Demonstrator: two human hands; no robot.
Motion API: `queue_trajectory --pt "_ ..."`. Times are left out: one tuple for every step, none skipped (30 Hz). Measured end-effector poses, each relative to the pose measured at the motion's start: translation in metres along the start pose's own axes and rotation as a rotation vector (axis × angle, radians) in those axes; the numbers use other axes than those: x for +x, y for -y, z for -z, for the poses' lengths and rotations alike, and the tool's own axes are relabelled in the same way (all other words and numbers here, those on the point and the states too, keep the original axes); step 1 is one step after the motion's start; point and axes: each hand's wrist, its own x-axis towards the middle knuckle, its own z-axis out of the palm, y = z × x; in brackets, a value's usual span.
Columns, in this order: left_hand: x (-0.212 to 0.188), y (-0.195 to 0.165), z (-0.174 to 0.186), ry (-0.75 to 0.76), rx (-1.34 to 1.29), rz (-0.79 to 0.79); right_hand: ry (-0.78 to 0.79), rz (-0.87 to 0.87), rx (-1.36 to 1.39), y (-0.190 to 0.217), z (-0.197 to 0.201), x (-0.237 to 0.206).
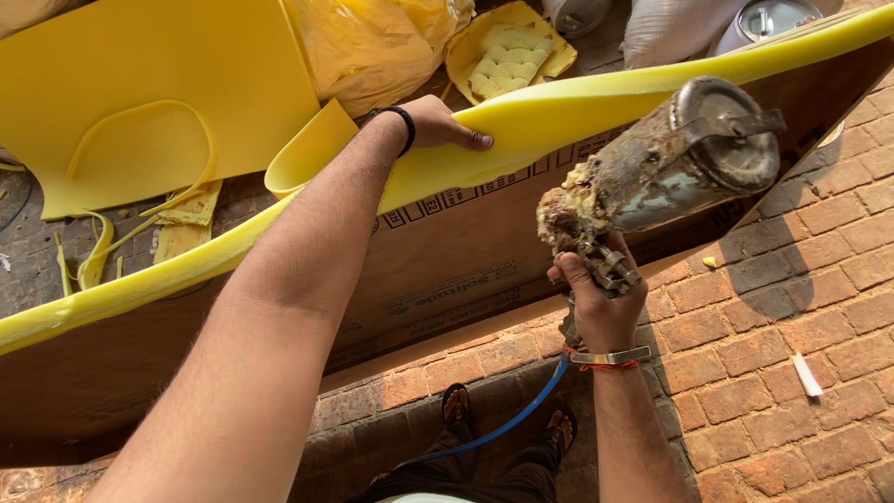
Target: The person measures a wooden board with a metal ruler, then uses a pneumatic nail gun to attach a long yellow foam strip to the board's edge. The person presses the foam along the board to secure it.
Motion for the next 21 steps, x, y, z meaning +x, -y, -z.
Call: queue_trajectory --pt "0.0 0.0 0.0 -0.005 0.0 0.001 0.022 -0.01 -0.004 0.001 -0.001 -0.001" --pt "0.0 0.0 0.001 -0.009 0.001 0.002 0.042 -0.02 -0.008 0.001 -0.002 -0.002" --pt "0.0 0.0 0.001 -0.014 0.002 0.002 0.072 -0.025 0.008 0.002 -0.004 -0.004" --pt "0.0 0.0 0.001 -0.017 0.006 -0.001 0.103 -0.03 0.025 0.002 -0.005 -0.006" --pt "0.0 0.001 0.001 -0.02 0.01 -0.004 0.134 -0.035 0.043 0.003 -0.007 -0.007" --pt "0.001 0.001 0.001 -0.024 0.013 -0.008 0.143 -0.051 0.044 0.003 -0.009 -0.008" --pt "0.001 0.001 0.001 -0.026 0.009 -0.011 0.152 -0.068 0.045 0.004 -0.01 -0.009" --pt "0.002 0.002 0.001 -0.029 0.007 -0.013 0.162 -0.084 0.048 0.004 -0.011 -0.009" --pt "0.002 0.002 0.001 -0.032 0.004 -0.013 0.145 -0.064 0.038 0.005 -0.012 -0.008" --pt "0.001 0.001 0.001 -0.033 0.015 -0.018 0.127 -0.043 0.029 0.006 -0.013 -0.007" --pt "0.0 0.001 0.002 -0.034 0.025 -0.022 0.111 -0.022 0.02 0.007 -0.013 -0.005" --pt "-0.002 -0.001 0.003 -0.035 0.035 -0.027 0.084 -0.024 0.012 0.008 -0.013 -0.004" --pt "-0.005 -0.003 0.004 -0.035 0.023 -0.029 0.056 -0.025 0.004 0.01 -0.012 -0.002" --pt "-0.009 -0.007 0.005 -0.035 0.01 -0.033 0.028 -0.025 -0.005 0.012 -0.01 -0.001" --pt "-0.015 -0.011 0.006 -0.037 -0.002 -0.035 0.045 -0.022 0.018 0.015 -0.007 0.0" --pt "-0.022 -0.015 0.007 -0.057 0.028 -0.042 0.063 -0.02 0.042 0.017 -0.004 0.0" --pt "-0.029 -0.021 0.008 -0.075 0.058 -0.048 0.081 -0.019 0.065 0.019 -0.001 0.0" --pt "-0.036 -0.028 0.007 -0.093 0.087 -0.055 0.078 -0.015 0.081 0.021 0.002 0.0" --pt "-0.044 -0.034 0.006 -0.14 0.149 -0.062 0.077 -0.009 0.097 0.022 0.006 -0.001" --pt "-0.054 -0.038 0.002 -0.19 0.211 -0.064 0.08 -0.005 0.117 0.023 0.009 -0.001" --pt "-0.064 -0.039 -0.006 -0.239 0.276 -0.064 0.066 -0.005 0.105 0.023 0.012 -0.002"
